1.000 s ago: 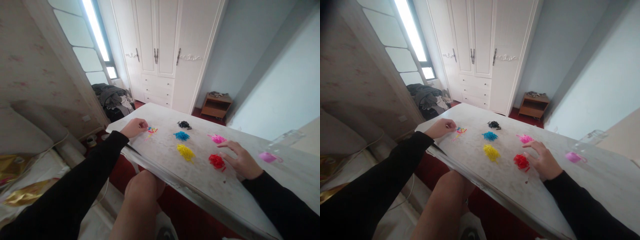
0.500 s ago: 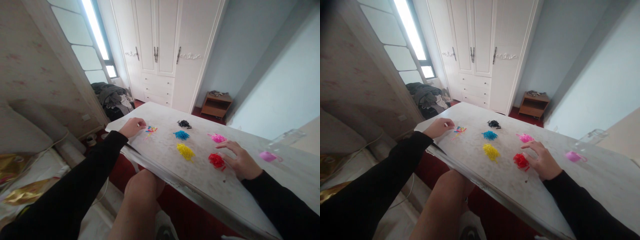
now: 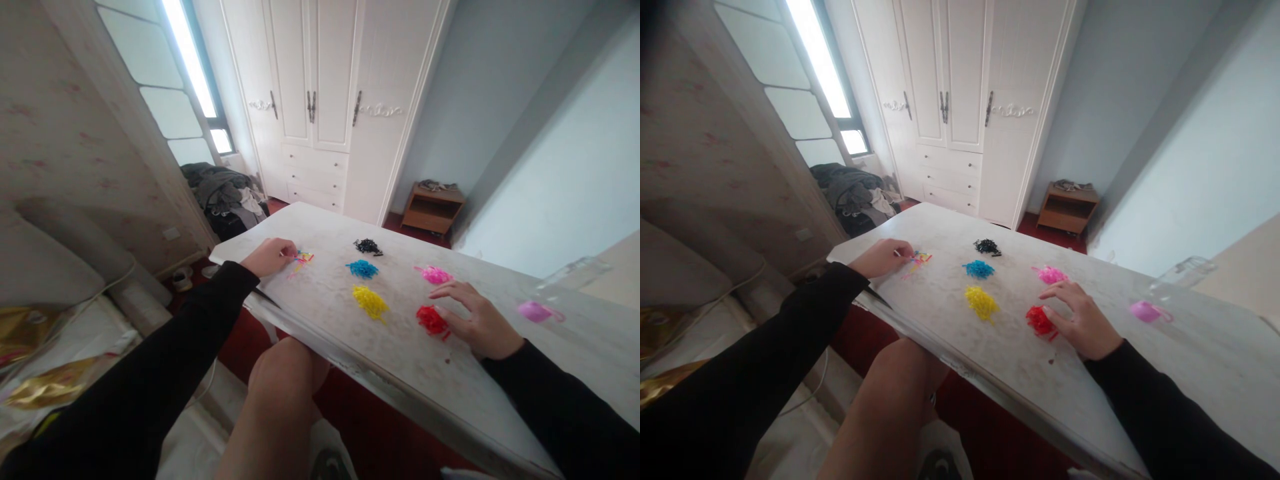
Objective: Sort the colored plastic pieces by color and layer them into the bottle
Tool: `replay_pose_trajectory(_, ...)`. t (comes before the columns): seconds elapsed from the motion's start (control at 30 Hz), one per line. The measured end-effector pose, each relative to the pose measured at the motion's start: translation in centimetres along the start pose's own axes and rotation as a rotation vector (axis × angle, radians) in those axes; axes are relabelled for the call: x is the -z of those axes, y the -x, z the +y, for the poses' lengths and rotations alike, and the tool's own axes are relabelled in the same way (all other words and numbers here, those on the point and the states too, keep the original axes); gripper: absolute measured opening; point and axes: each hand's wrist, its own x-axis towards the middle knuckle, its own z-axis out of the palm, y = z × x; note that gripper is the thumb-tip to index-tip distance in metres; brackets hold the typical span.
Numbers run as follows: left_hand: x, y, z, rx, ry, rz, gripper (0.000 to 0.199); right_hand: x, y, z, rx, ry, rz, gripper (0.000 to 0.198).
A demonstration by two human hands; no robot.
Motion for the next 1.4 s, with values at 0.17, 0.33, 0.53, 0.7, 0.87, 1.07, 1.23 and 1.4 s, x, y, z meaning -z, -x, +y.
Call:
replay_pose_trajectory(0.17, 0.2, -0.1, 0.1, -0.001, -0.003, 0.027, 0.012, 0.1, -0.1, -0.3, 0.007, 0.001, -0.019, 0.018)
replay_pose_trajectory(0.33, 0.6, -0.1, 0.1, 0.003, -0.001, 0.054, 0.011, 0.1, -0.1, -0.3, 0.013, 0.003, -0.037, 0.017)
replay_pose_trajectory(0.53, 0.5, 0.0, 0.1, -0.016, -0.006, 0.082, 0.013, 0.0, 0.0, -0.3, 0.034, 0.001, -0.059, 0.019)
replay_pose_trajectory(0.7, -0.3, 0.0, 0.8, -0.066, 0.029, 0.033, 0.013, 0.1, 0.0, -0.3, 0.053, -0.006, -0.072, 0.019)
replay_pose_trajectory(0.87, -0.8, -0.3, 1.2, -0.075, 0.038, 0.006, 0.010, 0.1, 0.0, -0.3, 0.061, -0.004, -0.074, 0.020)
replay_pose_trajectory(1.07, -0.8, -0.4, 1.3, -0.081, 0.025, 0.001, 0.013, 0.2, 0.0, -0.4, 0.074, -0.004, -0.067, 0.019)
replay_pose_trajectory(1.23, -0.7, -0.4, 1.4, -0.082, 0.023, 0.008, 0.015, 0.3, 0.1, -0.6, 0.100, -0.006, -0.011, 0.016)
replay_pose_trajectory(1.4, -0.7, -0.3, 1.4, -0.077, 0.046, 0.045, 0.011, 0.3, 0.1, -0.7, 0.113, -0.007, 0.009, 0.014)
